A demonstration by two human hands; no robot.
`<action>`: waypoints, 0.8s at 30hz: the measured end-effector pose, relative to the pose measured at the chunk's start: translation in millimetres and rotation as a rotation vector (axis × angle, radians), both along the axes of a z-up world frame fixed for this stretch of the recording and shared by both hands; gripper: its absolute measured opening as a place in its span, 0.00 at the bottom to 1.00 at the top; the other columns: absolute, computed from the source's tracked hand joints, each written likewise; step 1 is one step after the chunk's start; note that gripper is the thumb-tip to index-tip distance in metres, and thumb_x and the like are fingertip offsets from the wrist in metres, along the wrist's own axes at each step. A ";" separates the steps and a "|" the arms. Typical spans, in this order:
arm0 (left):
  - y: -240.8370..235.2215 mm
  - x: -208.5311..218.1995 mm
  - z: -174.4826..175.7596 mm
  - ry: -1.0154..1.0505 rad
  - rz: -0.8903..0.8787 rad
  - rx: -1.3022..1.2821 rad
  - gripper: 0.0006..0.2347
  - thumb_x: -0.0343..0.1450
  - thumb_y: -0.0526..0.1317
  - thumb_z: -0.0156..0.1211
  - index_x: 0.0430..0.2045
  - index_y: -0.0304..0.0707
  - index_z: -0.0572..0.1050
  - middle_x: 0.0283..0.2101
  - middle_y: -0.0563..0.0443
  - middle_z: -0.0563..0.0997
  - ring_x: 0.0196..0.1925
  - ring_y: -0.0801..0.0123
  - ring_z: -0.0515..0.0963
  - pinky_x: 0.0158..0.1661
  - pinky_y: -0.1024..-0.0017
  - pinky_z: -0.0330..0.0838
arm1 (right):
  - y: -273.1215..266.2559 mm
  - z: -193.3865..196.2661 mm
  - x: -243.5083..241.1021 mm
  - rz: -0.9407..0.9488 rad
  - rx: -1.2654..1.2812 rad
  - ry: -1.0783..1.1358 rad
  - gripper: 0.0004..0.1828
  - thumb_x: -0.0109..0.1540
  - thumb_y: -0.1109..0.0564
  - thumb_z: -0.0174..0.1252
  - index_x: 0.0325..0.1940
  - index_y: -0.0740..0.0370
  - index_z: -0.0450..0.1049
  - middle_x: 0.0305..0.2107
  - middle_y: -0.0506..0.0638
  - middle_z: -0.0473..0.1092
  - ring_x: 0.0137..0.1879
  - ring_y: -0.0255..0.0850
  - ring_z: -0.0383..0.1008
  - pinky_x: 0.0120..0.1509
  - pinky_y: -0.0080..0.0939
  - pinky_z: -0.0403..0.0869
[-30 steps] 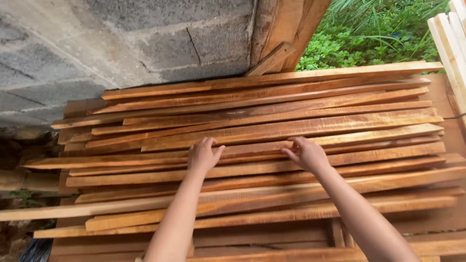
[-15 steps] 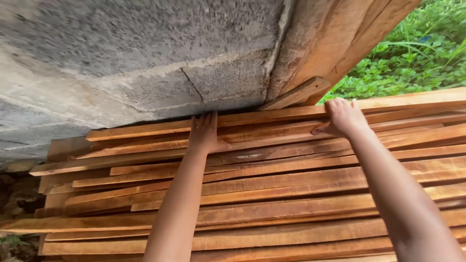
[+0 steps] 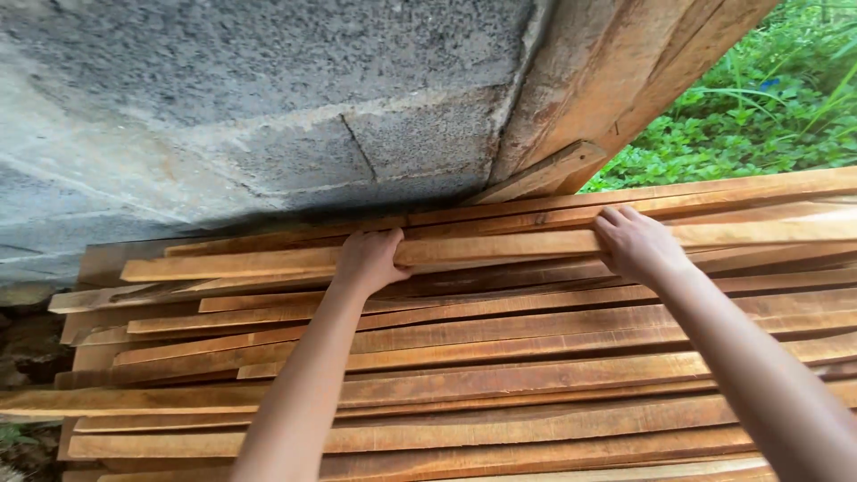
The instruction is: The person stacks long, thin wooden planks onto a wooden rack outdoors. They pick up individual planks from a pile and place them one by one onto the rack, arranging them in a neat stack.
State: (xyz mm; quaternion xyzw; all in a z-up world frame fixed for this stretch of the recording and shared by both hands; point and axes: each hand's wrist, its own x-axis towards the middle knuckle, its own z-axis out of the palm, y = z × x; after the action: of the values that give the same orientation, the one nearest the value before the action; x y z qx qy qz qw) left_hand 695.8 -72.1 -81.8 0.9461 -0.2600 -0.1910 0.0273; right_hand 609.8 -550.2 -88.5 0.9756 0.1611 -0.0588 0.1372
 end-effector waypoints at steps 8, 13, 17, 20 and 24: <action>23.7 -113.3 141.7 0.329 -0.036 0.078 0.19 0.67 0.57 0.71 0.33 0.47 0.69 0.23 0.62 0.71 0.20 0.77 0.66 0.25 0.79 0.66 | 35.3 108.6 -134.3 -0.059 0.206 0.343 0.19 0.59 0.34 0.58 0.34 0.47 0.64 0.21 0.41 0.77 0.24 0.44 0.79 0.31 0.47 0.78; 28.8 -103.8 150.0 0.757 0.182 0.027 0.30 0.65 0.69 0.52 0.55 0.54 0.71 0.55 0.57 0.80 0.53 0.69 0.81 0.52 0.65 0.78 | 39.6 99.0 -106.5 -0.161 0.567 0.535 0.50 0.43 0.16 0.66 0.60 0.44 0.72 0.49 0.45 0.79 0.46 0.48 0.83 0.51 0.49 0.80; 24.5 -35.6 86.3 0.234 0.172 -0.084 0.39 0.67 0.66 0.62 0.66 0.38 0.61 0.68 0.38 0.68 0.72 0.46 0.64 0.67 0.48 0.62 | 26.2 56.0 -14.3 -0.174 0.280 0.165 0.48 0.52 0.25 0.60 0.70 0.48 0.63 0.64 0.50 0.66 0.71 0.49 0.64 0.68 0.59 0.69; 20.9 -3.2 30.2 0.075 0.117 0.076 0.49 0.62 0.70 0.62 0.72 0.38 0.52 0.74 0.39 0.58 0.76 0.47 0.54 0.70 0.46 0.53 | 28.3 25.3 23.3 -0.254 0.109 0.250 0.65 0.46 0.19 0.62 0.79 0.49 0.50 0.76 0.49 0.51 0.82 0.48 0.46 0.78 0.64 0.57; 11.5 27.5 0.9 0.075 0.057 0.236 0.60 0.52 0.79 0.61 0.75 0.43 0.47 0.72 0.44 0.62 0.74 0.53 0.59 0.73 0.45 0.42 | 7.2 -25.6 53.8 -0.190 0.010 0.265 0.79 0.35 0.05 0.56 0.80 0.46 0.48 0.70 0.45 0.57 0.80 0.43 0.53 0.80 0.61 0.55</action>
State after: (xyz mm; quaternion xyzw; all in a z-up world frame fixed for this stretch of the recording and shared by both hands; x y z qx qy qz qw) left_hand 723.2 -60.7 -80.9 0.9420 -0.2077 -0.2544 -0.0691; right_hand 663.6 -543.0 -114.1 0.9708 0.0853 -0.1990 0.1036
